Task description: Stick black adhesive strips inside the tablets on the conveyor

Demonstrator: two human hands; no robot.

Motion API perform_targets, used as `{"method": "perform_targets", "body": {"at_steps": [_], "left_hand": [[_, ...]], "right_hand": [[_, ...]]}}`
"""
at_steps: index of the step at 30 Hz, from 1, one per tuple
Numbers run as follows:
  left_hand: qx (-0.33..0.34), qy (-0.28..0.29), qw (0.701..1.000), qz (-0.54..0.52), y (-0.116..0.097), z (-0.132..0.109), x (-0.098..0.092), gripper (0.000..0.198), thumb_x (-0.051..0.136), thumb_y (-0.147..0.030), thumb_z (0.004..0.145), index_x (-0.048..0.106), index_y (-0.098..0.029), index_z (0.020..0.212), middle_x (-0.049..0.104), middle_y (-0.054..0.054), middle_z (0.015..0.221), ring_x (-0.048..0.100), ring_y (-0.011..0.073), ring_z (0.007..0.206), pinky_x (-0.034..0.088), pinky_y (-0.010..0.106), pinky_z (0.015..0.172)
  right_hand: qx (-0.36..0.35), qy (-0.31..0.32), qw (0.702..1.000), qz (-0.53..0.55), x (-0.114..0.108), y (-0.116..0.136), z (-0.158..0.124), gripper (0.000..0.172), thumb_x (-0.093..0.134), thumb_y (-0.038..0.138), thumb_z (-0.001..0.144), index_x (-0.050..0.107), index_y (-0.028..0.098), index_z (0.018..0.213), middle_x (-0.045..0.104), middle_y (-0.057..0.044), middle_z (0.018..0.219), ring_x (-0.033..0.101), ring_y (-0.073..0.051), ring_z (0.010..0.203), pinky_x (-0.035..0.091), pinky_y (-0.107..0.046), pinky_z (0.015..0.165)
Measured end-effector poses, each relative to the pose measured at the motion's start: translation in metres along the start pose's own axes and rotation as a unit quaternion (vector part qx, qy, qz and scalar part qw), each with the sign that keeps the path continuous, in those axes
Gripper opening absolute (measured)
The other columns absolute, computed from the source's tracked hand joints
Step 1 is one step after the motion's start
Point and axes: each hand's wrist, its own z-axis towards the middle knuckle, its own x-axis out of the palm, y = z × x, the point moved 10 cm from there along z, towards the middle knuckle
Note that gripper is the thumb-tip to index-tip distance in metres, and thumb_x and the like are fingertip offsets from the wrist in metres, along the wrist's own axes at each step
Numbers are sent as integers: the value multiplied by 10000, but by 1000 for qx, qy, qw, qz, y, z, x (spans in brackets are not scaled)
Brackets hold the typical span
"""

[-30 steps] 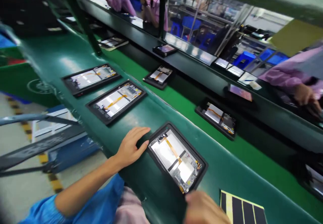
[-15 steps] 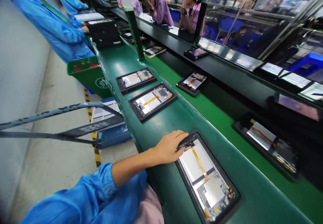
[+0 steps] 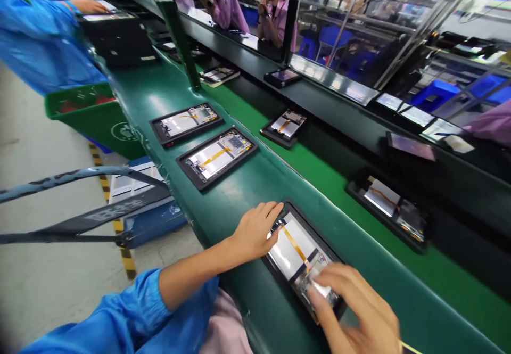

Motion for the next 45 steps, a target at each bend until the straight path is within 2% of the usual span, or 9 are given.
{"method": "perform_targets", "body": {"at_steps": [2, 4, 7, 12, 18, 25, 30, 34, 45], "left_hand": [[3, 5, 1000, 8, -3, 6, 0, 593, 566, -230, 922, 421, -149, 1492, 582, 158, 1403, 597, 307, 1182, 574, 460, 927], [8, 9, 1000, 13, -5, 12, -1, 601, 578, -206, 904, 433, -139, 1483, 592, 163, 1380, 612, 306, 1159, 590, 435, 892], [19, 9, 1000, 14, -8, 16, -1, 608, 588, -173, 883, 441, -129, 1471, 616, 161, 1327, 627, 302, 1135, 608, 403, 837], [35, -3, 999, -2, -6, 6, -1, 591, 542, -138, 882, 443, -121, 1465, 642, 149, 1278, 657, 292, 1108, 624, 386, 804], [79, -56, 993, -63, 11, -31, -13, 476, 468, -215, 981, 475, -169, 1454, 627, 124, 1375, 683, 231, 1147, 602, 358, 941], [169, -109, 980, -4, 9, -66, -20, 423, 491, -325, 1026, 589, -160, 1403, 650, 144, 1406, 565, 327, 1348, 486, 516, 1100], [212, -75, 974, 19, -6, -74, -8, 420, 497, -305, 1028, 590, -197, 1423, 614, 121, 1472, 474, 341, 1454, 336, 608, 1215], [230, -62, 971, 28, -13, -74, 3, 497, 529, -384, 1028, 532, -179, 1481, 561, 147, 1526, 394, 333, 1514, 235, 625, 1263], [238, -68, 968, 29, -17, -68, 7, 474, 511, -414, 1036, 578, -148, 1422, 556, 148, 1532, 373, 298, 1531, 269, 490, 1270]], "right_hand": [[-18, 36, 999, -7, 25, 21, 42, 123, 722, 275, 949, 711, 238, 1065, 738, -66, 1054, 712, -225, 948, 575, -349, 852], [-45, 28, 998, -19, 43, 38, 69, 70, 639, 273, 1000, 685, 224, 1020, 737, -63, 978, 704, -209, 872, 557, -340, 793], [-44, 40, 996, -63, 67, 42, 81, 144, 575, 302, 1034, 678, 209, 998, 735, -69, 956, 693, -204, 853, 529, -337, 781], [-46, 57, 991, -115, 87, 37, 74, 210, 515, 316, 1059, 679, 187, 1038, 718, -81, 978, 664, -212, 879, 484, -343, 802], [-62, 87, 982, -154, 106, 41, 62, 270, 517, 305, 1054, 658, 149, 1224, 691, -127, 1131, 629, -247, 997, 477, -377, 887], [-70, 126, 969, -202, 119, 39, 47, 331, 542, 338, 1042, 652, 150, 1292, 677, -147, 1243, 589, -275, 1099, 450, -432, 976], [-74, 152, 961, -220, 124, 41, 42, 356, 562, 355, 1030, 643, 169, 1323, 670, -146, 1285, 575, -286, 1140, 416, -449, 992], [-73, 150, 960, -223, 123, 43, 41, 365, 583, 360, 1021, 644, 169, 1326, 674, -143, 1276, 576, -287, 1135, 409, -453, 990], [-63, 152, 959, -230, 124, 43, 41, 361, 520, 378, 1051, 646, 175, 1321, 685, -136, 1284, 567, -284, 1164, 401, -467, 1015]]}}
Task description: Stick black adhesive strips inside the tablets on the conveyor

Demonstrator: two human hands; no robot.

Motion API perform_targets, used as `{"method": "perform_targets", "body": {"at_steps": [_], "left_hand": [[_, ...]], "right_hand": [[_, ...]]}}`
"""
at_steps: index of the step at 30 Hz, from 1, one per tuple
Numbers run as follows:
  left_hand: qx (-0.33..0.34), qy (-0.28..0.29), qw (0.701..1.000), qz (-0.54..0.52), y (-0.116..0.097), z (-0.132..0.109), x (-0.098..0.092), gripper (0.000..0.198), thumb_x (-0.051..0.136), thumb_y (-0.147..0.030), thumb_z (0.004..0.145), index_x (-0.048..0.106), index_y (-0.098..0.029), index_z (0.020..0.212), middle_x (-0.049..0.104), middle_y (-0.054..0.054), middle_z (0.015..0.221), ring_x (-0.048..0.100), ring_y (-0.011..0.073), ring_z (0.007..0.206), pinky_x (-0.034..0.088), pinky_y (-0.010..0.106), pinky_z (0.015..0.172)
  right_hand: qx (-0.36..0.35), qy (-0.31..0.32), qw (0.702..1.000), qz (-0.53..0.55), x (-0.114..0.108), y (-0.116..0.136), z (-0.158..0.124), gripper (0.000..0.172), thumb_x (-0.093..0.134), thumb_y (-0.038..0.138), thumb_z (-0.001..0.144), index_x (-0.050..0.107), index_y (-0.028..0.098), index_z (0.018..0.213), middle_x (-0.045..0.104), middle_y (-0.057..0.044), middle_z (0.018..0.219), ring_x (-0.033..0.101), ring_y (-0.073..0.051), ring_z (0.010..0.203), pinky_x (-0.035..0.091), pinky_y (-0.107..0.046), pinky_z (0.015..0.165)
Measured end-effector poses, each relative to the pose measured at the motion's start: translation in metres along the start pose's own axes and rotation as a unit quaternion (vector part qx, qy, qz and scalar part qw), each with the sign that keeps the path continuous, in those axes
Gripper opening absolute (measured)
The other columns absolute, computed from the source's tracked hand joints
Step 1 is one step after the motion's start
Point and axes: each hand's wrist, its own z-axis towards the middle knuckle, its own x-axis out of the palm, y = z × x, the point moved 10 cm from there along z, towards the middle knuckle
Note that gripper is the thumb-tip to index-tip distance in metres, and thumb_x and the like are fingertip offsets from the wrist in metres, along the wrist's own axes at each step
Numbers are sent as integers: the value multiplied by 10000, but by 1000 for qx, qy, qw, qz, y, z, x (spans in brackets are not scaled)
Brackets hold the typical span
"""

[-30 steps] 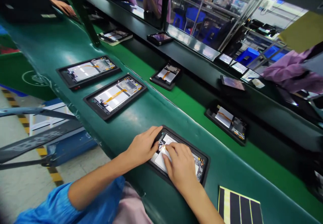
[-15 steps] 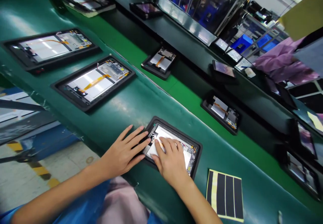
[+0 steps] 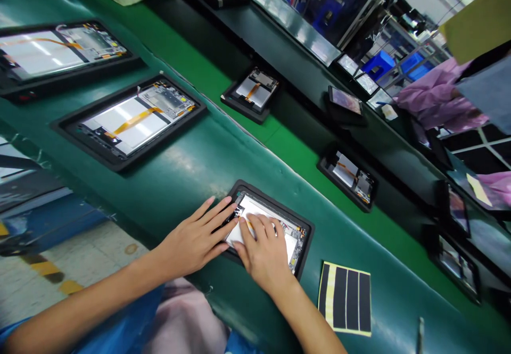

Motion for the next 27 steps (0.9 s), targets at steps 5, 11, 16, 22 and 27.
{"method": "perform_targets", "body": {"at_steps": [5, 11, 16, 22, 27], "left_hand": [[-8, 4, 1000, 2, 1, 0, 1, 471, 521, -424, 1031, 593, -154, 1410, 535, 147, 1552, 374, 306, 1530, 276, 488, 1267], [-5, -3, 1000, -2, 2, -3, 2, 478, 529, -424, 1025, 593, -151, 1412, 537, 154, 1548, 386, 313, 1522, 284, 485, 1262], [-6, 0, 1000, 0, 2, -2, 4, 471, 493, -424, 1040, 592, -152, 1412, 525, 157, 1557, 390, 328, 1519, 316, 492, 1242], [-12, -8, 1000, 3, 2, 1, 1, 475, 450, -433, 1054, 602, -142, 1397, 543, 150, 1543, 417, 323, 1504, 344, 486, 1233], [1, -3, 1000, -9, 3, -4, 2, 470, 486, -379, 1041, 578, -136, 1433, 527, 159, 1556, 390, 322, 1520, 327, 496, 1244]], "right_hand": [[-9, 12, 1000, 4, 4, 1, -1, 389, 601, 386, 1016, 640, 172, 1338, 678, -147, 1290, 574, -296, 1185, 402, -471, 1026], [-19, 21, 1000, 12, 3, 3, 1, 363, 537, 383, 1051, 644, 176, 1329, 692, -125, 1284, 566, -276, 1210, 409, -437, 1045], [-22, 18, 1000, 1, -1, 3, 4, 362, 542, 395, 1048, 659, 168, 1305, 692, -123, 1295, 559, -289, 1216, 405, -448, 1036], [-15, 28, 999, -13, 0, 5, 5, 376, 561, 384, 1040, 647, 150, 1322, 673, -130, 1337, 529, -304, 1272, 386, -467, 1075], [-24, 31, 999, -13, 2, 11, 5, 387, 547, 400, 1050, 644, 145, 1325, 682, -131, 1318, 527, -292, 1289, 383, -450, 1096]]}}
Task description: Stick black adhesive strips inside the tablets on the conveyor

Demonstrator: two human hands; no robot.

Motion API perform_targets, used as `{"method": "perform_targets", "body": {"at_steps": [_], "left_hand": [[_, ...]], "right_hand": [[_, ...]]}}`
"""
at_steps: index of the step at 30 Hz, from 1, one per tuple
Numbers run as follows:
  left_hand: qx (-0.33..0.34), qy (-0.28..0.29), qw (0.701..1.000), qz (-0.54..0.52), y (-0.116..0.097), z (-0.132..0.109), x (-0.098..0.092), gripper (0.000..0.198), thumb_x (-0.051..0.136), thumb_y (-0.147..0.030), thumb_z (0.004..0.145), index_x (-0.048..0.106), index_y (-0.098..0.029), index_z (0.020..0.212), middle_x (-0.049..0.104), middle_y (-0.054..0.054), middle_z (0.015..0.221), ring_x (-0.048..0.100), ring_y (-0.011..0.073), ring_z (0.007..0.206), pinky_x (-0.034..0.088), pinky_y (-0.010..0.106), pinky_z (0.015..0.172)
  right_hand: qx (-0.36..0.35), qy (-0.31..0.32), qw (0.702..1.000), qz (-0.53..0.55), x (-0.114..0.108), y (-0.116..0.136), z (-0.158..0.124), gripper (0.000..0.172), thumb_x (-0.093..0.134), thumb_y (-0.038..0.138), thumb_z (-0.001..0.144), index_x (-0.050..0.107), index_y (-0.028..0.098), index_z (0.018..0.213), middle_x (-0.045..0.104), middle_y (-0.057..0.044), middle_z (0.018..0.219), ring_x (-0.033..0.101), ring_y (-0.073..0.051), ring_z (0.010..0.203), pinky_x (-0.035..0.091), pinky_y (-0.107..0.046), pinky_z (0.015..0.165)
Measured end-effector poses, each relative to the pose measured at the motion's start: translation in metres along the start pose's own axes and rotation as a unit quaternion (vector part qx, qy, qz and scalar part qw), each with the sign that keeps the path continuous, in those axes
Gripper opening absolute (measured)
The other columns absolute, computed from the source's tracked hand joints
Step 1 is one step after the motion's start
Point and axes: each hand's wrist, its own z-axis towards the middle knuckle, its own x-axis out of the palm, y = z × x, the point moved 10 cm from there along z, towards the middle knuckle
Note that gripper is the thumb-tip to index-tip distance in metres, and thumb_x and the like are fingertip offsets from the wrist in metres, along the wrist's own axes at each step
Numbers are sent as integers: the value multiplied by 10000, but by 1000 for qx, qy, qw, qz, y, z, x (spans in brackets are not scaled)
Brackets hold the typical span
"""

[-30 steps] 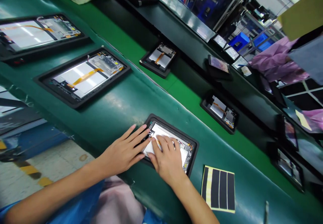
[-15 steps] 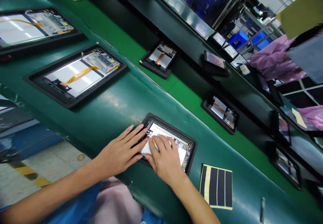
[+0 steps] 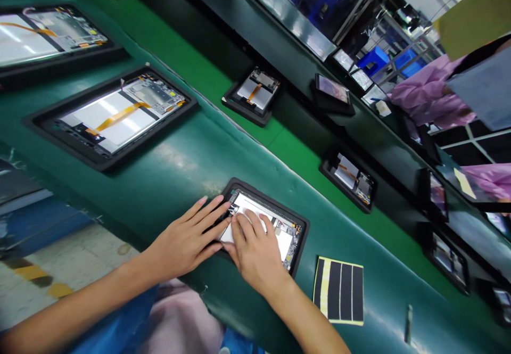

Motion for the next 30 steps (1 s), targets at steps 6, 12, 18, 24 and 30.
{"method": "perform_targets", "body": {"at_steps": [6, 12, 18, 24, 30], "left_hand": [[-12, -32, 999, -36, 3, -5, -3, 471, 521, -392, 1028, 599, -134, 1414, 533, 151, 1554, 371, 310, 1531, 244, 488, 1289], [-14, -51, 998, -45, 3, -5, -6, 448, 477, -377, 1050, 614, -116, 1387, 559, 154, 1528, 386, 315, 1523, 243, 490, 1289], [-3, -36, 999, -31, 3, -6, -3, 451, 493, -354, 1044, 593, -121, 1416, 534, 159, 1550, 390, 324, 1520, 307, 496, 1258], [3, -28, 999, -19, 3, -6, -1, 462, 501, -345, 1040, 574, -132, 1443, 523, 162, 1559, 380, 332, 1525, 342, 504, 1240], [-3, -32, 999, -28, 3, -8, 0, 490, 538, -362, 1023, 564, -134, 1455, 506, 156, 1575, 372, 331, 1530, 323, 499, 1257]], "right_hand": [[-12, 29, 999, -2, 0, -10, 4, 368, 534, 391, 1057, 627, 182, 1346, 669, -113, 1345, 505, -295, 1325, 360, -468, 1118], [-8, 25, 999, 26, 0, -8, 1, 401, 536, 385, 1049, 604, 154, 1369, 655, -133, 1337, 485, -307, 1352, 355, -468, 1144], [-1, 28, 999, 43, 4, -7, 0, 419, 562, 364, 1035, 588, 145, 1392, 643, -148, 1342, 472, -323, 1362, 346, -493, 1152], [28, 3, 992, 127, -4, -20, 2, 354, 564, 302, 1026, 616, 208, 1364, 642, -131, 1301, 542, -293, 1253, 436, -479, 1055], [76, -14, 977, 199, -6, -41, 14, 236, 533, 282, 1052, 681, 221, 1226, 687, -97, 1154, 612, -242, 1074, 480, -402, 917]]}}
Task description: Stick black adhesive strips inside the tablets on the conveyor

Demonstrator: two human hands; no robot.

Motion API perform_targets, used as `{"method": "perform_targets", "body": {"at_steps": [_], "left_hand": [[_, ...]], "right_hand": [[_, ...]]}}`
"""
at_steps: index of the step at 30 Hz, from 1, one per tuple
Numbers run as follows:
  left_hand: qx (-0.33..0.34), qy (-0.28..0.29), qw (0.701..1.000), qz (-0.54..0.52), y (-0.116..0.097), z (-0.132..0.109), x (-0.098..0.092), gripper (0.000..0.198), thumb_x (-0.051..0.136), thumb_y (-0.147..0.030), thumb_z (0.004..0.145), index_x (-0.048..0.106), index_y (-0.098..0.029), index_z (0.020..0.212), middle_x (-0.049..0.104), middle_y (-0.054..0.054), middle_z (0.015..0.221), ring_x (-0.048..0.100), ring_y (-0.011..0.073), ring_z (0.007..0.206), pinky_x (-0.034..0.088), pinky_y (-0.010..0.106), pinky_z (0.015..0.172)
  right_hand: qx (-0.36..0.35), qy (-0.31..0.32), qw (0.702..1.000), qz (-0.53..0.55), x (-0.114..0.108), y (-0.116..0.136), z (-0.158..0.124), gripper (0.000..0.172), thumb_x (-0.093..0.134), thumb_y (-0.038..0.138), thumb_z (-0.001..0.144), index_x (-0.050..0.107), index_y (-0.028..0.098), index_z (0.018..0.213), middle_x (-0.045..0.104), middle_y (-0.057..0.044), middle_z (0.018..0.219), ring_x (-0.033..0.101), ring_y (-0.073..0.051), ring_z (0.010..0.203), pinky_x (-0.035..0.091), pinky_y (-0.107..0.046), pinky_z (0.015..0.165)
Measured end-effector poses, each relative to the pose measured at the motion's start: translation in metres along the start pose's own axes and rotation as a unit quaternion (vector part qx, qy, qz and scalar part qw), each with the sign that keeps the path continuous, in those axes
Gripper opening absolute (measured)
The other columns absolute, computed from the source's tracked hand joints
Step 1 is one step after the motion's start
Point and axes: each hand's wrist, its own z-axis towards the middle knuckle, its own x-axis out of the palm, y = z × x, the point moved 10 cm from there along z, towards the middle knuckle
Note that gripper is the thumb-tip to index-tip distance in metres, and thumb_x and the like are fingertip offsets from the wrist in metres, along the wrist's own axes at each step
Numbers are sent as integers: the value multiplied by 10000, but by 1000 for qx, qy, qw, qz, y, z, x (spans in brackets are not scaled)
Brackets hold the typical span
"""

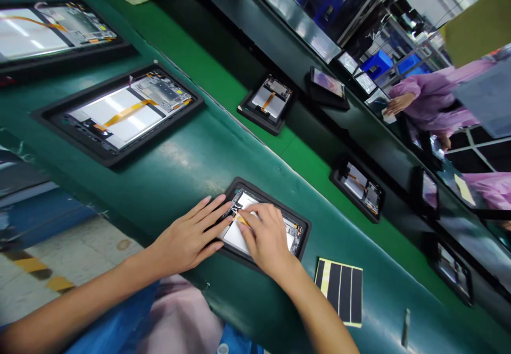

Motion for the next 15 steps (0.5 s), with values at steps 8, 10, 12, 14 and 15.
{"method": "perform_targets", "body": {"at_steps": [8, 10, 12, 14, 15], "left_hand": [[-5, 8, 1000, -4, 1, 0, 1, 496, 545, -369, 1015, 562, -132, 1451, 517, 166, 1563, 374, 326, 1530, 341, 507, 1253], [-8, 2, 1000, -7, 1, 0, 0, 486, 538, -388, 1018, 583, -125, 1424, 531, 177, 1547, 392, 324, 1520, 350, 498, 1249], [-7, -1, 1000, -6, 0, 0, 0, 477, 530, -393, 1023, 595, -119, 1408, 540, 187, 1535, 409, 324, 1510, 353, 492, 1246], [-5, -3, 1000, -6, 0, 0, 0, 471, 529, -392, 1025, 602, -114, 1398, 546, 189, 1530, 412, 324, 1508, 342, 490, 1252], [-4, -3, 1000, -7, 0, 0, 0, 468, 532, -391, 1024, 605, -113, 1394, 548, 186, 1529, 408, 323, 1511, 334, 488, 1257]], "right_hand": [[81, 78, 993, -30, 11, -14, 34, 102, 672, 326, 980, 685, 239, 1031, 698, -56, 1064, 663, -218, 984, 460, -342, 852], [105, 112, 987, -51, 14, -15, 40, 111, 711, 345, 956, 678, 238, 956, 695, -39, 1001, 663, -214, 949, 446, -329, 824], [123, 142, 980, -61, 15, -17, 45, 135, 741, 353, 937, 674, 236, 924, 686, -26, 963, 656, -207, 923, 428, -313, 791], [134, 167, 975, -56, 16, -18, 47, 132, 755, 345, 929, 678, 238, 921, 682, -16, 962, 648, -194, 911, 408, -296, 766], [139, 175, 973, -50, 16, -19, 48, 122, 758, 334, 928, 680, 240, 919, 682, -11, 965, 644, -186, 907, 398, -289, 758]]}}
